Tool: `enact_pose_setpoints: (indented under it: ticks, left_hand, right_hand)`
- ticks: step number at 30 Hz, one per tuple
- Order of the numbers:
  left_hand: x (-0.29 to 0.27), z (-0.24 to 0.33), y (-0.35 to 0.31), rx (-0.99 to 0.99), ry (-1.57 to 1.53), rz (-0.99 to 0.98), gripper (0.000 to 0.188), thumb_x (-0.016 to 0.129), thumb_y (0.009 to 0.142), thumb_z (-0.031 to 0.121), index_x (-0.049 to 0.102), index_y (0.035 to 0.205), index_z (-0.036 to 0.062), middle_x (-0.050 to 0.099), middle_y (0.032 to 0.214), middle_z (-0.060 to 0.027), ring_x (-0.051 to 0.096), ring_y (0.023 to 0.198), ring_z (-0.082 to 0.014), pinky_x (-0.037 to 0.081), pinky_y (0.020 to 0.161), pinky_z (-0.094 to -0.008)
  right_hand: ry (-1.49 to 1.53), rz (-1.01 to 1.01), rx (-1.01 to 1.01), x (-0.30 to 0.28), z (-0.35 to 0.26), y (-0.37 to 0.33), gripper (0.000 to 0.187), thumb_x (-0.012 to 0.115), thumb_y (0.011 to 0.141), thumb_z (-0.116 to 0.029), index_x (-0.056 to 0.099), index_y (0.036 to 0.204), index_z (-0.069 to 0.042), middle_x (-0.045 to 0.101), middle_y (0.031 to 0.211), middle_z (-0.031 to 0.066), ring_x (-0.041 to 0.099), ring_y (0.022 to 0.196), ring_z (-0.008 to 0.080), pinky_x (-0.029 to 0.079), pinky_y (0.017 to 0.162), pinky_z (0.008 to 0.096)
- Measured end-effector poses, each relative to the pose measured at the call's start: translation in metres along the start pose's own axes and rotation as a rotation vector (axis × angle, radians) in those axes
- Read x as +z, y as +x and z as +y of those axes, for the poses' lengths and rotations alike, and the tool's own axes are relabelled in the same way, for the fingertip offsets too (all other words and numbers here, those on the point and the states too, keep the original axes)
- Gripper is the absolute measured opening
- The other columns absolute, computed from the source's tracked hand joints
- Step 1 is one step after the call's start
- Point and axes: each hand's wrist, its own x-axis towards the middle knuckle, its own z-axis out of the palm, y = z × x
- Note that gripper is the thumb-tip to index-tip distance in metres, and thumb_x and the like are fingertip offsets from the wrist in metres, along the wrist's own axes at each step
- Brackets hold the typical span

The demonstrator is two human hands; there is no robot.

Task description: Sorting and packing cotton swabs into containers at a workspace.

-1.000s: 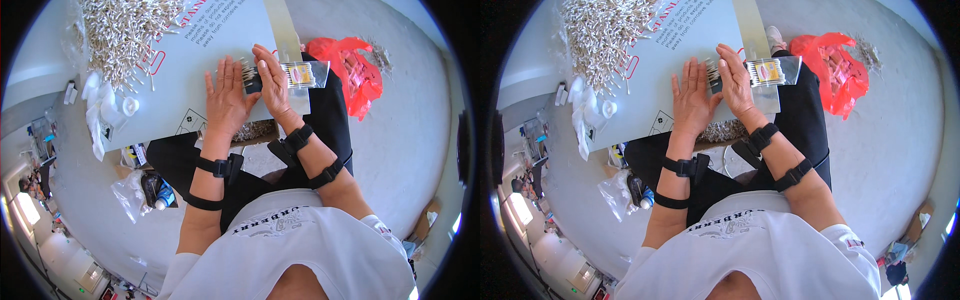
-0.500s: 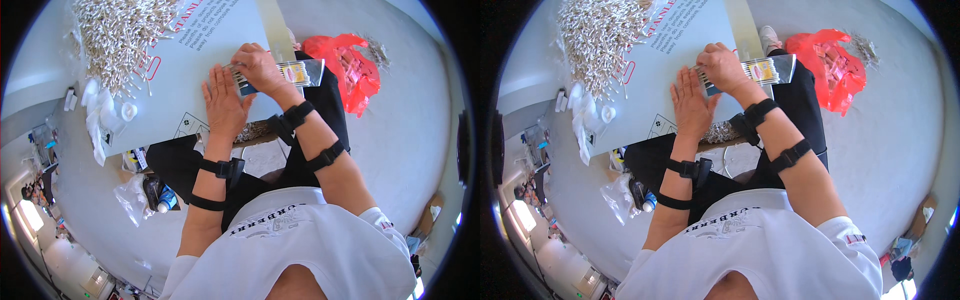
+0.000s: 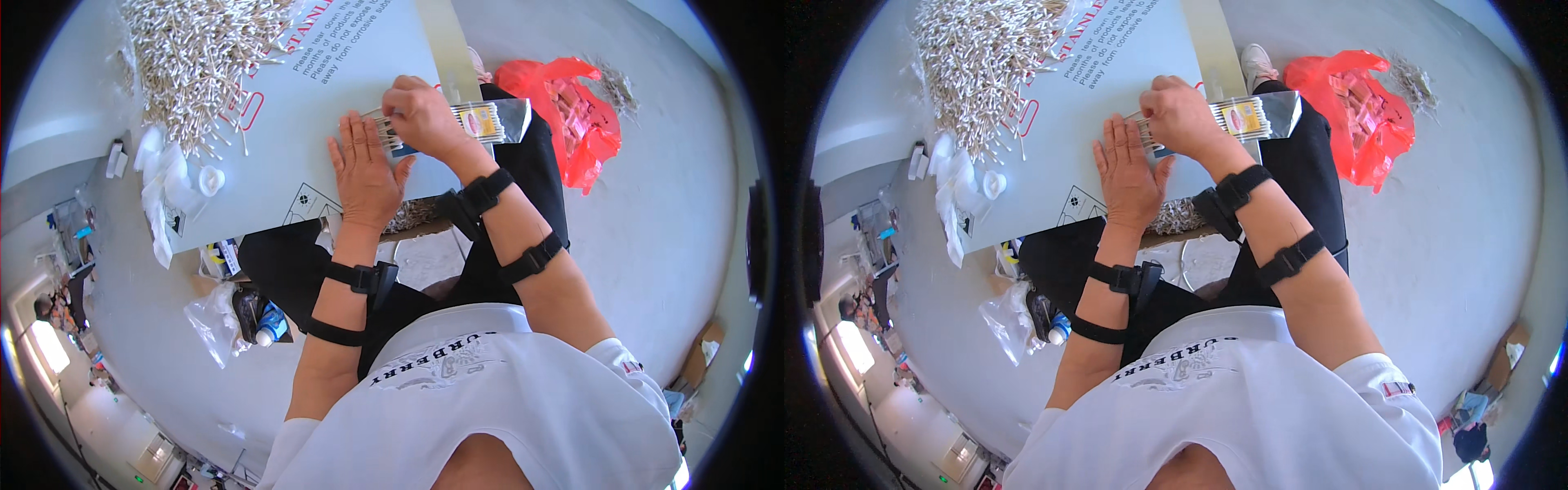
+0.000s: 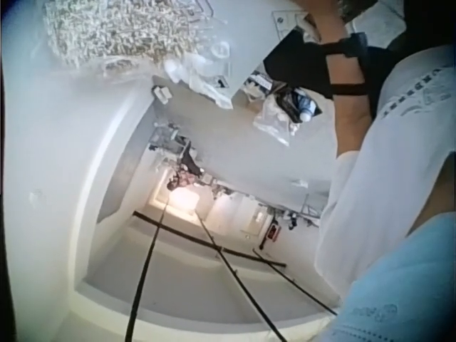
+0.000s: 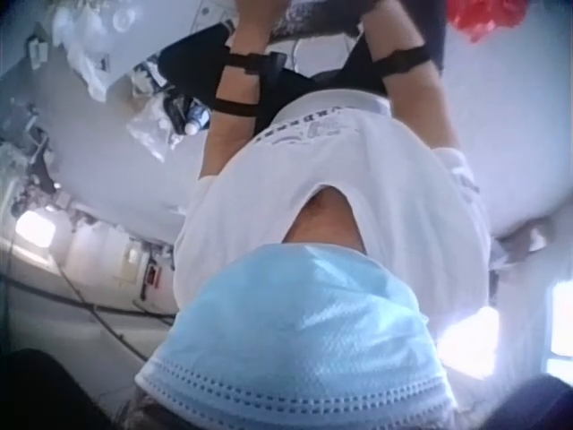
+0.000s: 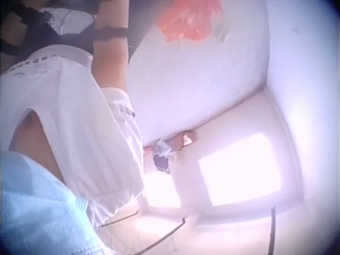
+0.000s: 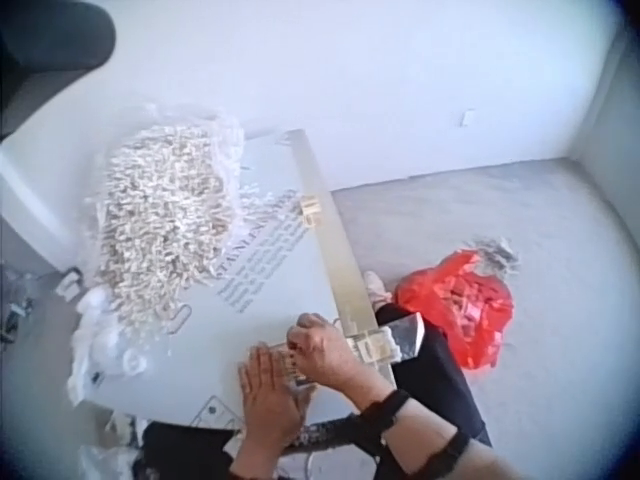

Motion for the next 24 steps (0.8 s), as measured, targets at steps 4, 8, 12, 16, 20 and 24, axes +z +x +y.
enact_pose_setpoints:
  ticks: [4,8,12,16,20,24]
  left_hand:
    - [-0.006,0.001,0.000,-0.020,-0.051,0.055,0.077,0.056,0.089,0.045,0.030,0.142,-0.0042,0.025,0.151,-0.0253,0.020,0.142,-0.0390,0.011,0.113,-0.0545]
    - [-0.014,0.000,0.008,0.004,-0.003,0.011,0.078,0.059,0.087,0.046,0.033,0.141,-0.0055,0.025,0.151,-0.0231,0.020,0.142,-0.0366,0.011,0.113,-0.0557]
    - [-0.010,-0.005,0.007,-0.003,-0.010,-0.083,0.080,0.059,0.086,0.048,0.032,0.143,-0.0027,0.027,0.152,-0.0210,0.021,0.142,-0.0348,0.011,0.114,-0.0550]
    - [-0.007,-0.004,0.006,-0.032,0.004,-0.116,0.084,0.059,0.087,0.048,0.025,0.146,-0.0005,0.021,0.153,-0.0205,0.017,0.144,-0.0336,0.011,0.114,-0.0534]
    - [-0.006,-0.003,0.006,-0.039,-0.042,-0.085,0.085,0.059,0.085,0.050,0.027,0.145,-0.0009,0.022,0.153,-0.0206,0.018,0.144,-0.0337,0.010,0.114,-0.0537]
    - [-0.005,-0.003,0.006,-0.028,-0.041,-0.063,0.086,0.059,0.085,0.052,0.027,0.145,-0.0014,0.022,0.153,-0.0212,0.018,0.144,-0.0338,0.011,0.114,-0.0538]
  right_hand:
    - [0.441,0.171,0.259,0.003,-0.005,-0.008,0.012,0.055,0.082,0.003,0.064,0.089,-0.002,0.062,0.096,0.0081,0.061,0.090,0.0189,0.050,0.076,0.0301]
    - [0.792,0.345,0.415,0.015,-0.008,-0.013,0.016,0.054,0.084,0.007,0.064,0.096,0.001,0.061,0.106,0.0078,0.061,0.094,0.0154,0.050,0.082,0.0266]
    - [0.516,0.247,0.337,0.009,-0.015,-0.019,0.013,0.058,0.080,0.004,0.064,0.091,0.003,0.063,0.099,0.0131,0.065,0.085,0.0281,0.052,0.076,0.0322]
    - [0.296,0.064,0.213,-0.005,-0.013,-0.018,0.014,0.062,0.074,0.009,0.062,0.087,0.003,0.060,0.093,0.0095,0.062,0.078,0.0196,0.051,0.071,0.0284]
    - [0.243,-0.119,0.166,-0.016,-0.010,-0.020,0.011,0.066,0.071,0.003,0.060,0.081,0.002,0.057,0.085,0.0112,0.061,0.072,0.0263,0.050,0.067,0.0324]
    - [0.187,-0.134,0.138,-0.016,-0.008,-0.019,0.012,0.068,0.072,-0.002,0.059,0.079,0.001,0.056,0.087,0.0124,0.061,0.073,0.0306,0.050,0.069,0.0354]
